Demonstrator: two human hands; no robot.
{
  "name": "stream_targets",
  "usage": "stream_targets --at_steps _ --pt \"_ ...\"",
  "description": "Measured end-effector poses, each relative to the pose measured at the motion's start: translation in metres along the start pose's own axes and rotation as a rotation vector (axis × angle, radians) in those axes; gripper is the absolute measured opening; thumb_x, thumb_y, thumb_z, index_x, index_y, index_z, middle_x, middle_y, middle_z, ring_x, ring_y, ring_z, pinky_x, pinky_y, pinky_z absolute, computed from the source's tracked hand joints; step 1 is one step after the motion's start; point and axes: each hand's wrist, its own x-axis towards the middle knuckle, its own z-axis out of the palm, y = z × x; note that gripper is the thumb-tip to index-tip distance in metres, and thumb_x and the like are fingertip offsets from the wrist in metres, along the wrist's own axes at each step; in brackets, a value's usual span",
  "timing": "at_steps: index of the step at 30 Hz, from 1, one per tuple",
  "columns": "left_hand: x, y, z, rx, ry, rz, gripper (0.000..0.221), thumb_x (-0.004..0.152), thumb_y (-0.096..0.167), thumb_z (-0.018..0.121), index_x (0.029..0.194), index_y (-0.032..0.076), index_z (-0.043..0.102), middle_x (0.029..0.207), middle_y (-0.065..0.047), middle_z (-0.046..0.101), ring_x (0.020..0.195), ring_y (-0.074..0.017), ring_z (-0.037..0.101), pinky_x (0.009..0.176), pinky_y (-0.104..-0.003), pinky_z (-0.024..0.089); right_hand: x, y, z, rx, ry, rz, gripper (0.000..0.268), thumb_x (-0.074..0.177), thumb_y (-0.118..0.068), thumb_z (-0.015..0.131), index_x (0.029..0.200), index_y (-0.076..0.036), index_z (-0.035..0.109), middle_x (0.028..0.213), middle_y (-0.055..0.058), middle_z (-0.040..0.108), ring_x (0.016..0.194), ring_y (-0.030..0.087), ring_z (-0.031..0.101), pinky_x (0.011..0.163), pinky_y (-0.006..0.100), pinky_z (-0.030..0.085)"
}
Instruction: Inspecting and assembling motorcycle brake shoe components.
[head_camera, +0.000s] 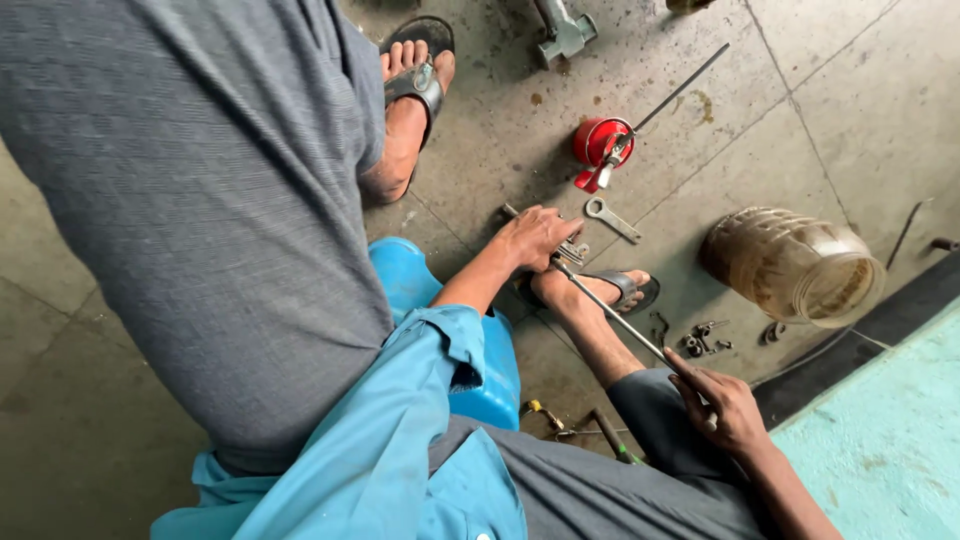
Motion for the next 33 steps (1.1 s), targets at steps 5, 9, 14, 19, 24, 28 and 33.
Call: stream_targets --at_steps 5,9,14,19,24,28,33 --pt "-0.006 0.001 -0.005 0.057 0.014 0.016 0.062 0.065 0.012 0.079 0.124 0.019 0.060 0.096 -0.014 0.070 0.099 -0.0386 0.067 0.084 -0.050 0.055 0.005 0.012 0.001 0.041 -0.005 0.033 0.049 0.087 -0.009 0.069 0.135 -0.018 0.066 0.077 0.017 0.070 0.059 0.032 0.065 0.057 0.040 0.053" --pt "-0.004 0.000 -0.010 0.082 0.036 0.080 0.066 0.061 0.017 0.083 0.123 0.016 0.059 0.096 -0.018 0.070 0.094 -0.0402 0.068 0.079 -0.051 0.055 0.004 0.010 -0.002 0.041 -0.065 0.149 0.044 0.087 -0.011 0.069 0.130 -0.018 0.070 0.069 0.021 0.067 0.054 0.034 0.065 0.056 0.042 0.052" --pt "-0.003 -0.004 -0.013 0.113 -0.050 0.070 0.077 0.059 0.013 0.082 0.132 0.014 0.055 0.091 -0.015 0.072 0.088 -0.0391 0.070 0.075 -0.050 0.056 0.012 0.015 -0.004 0.095 -0.026 0.115 0.038 0.087 -0.011 0.068 0.126 -0.013 0.071 0.072 0.020 0.068 0.057 0.033 0.067 0.056 0.041 0.053" --pt "-0.012 -0.002 -0.006 0.149 -0.056 0.098 0.081 0.060 0.013 0.082 0.136 0.012 0.054 0.087 -0.014 0.072 0.087 -0.0380 0.071 0.073 -0.049 0.056 -0.004 0.017 0.012 0.042 -0.019 0.152 0.038 0.085 -0.012 0.069 0.123 -0.015 0.074 0.064 0.020 0.065 0.053 0.034 0.065 0.055 0.043 0.052" --pt "-0.017 -0.006 0.009 0.175 -0.073 0.130 0.082 0.061 0.014 0.083 0.138 0.009 0.054 0.085 -0.014 0.071 0.084 -0.0369 0.070 0.072 -0.048 0.056 -0.006 0.013 0.013 0.091 -0.029 0.160 0.035 0.089 -0.015 0.068 0.124 -0.014 0.072 0.069 0.019 0.065 0.060 0.034 0.065 0.057 0.043 0.051" --pt "-0.013 -0.003 -0.005 0.168 -0.046 0.128 0.080 0.063 0.014 0.083 0.138 0.009 0.054 0.084 -0.013 0.071 0.085 -0.0361 0.071 0.072 -0.047 0.055 -0.009 0.021 0.017 0.088 -0.059 0.250 0.037 0.087 -0.015 0.068 0.124 -0.015 0.074 0.064 0.018 0.064 0.057 0.031 0.064 0.059 0.042 0.051" --pt "-0.013 0.000 -0.007 0.159 -0.079 0.127 0.084 0.059 0.015 0.085 0.137 0.007 0.053 0.085 -0.013 0.071 0.087 -0.0351 0.071 0.076 -0.046 0.055 -0.008 0.017 0.020 0.124 -0.003 0.222 0.034 0.088 -0.015 0.068 0.122 -0.012 0.074 0.066 0.017 0.066 0.058 0.031 0.064 0.058 0.041 0.050"
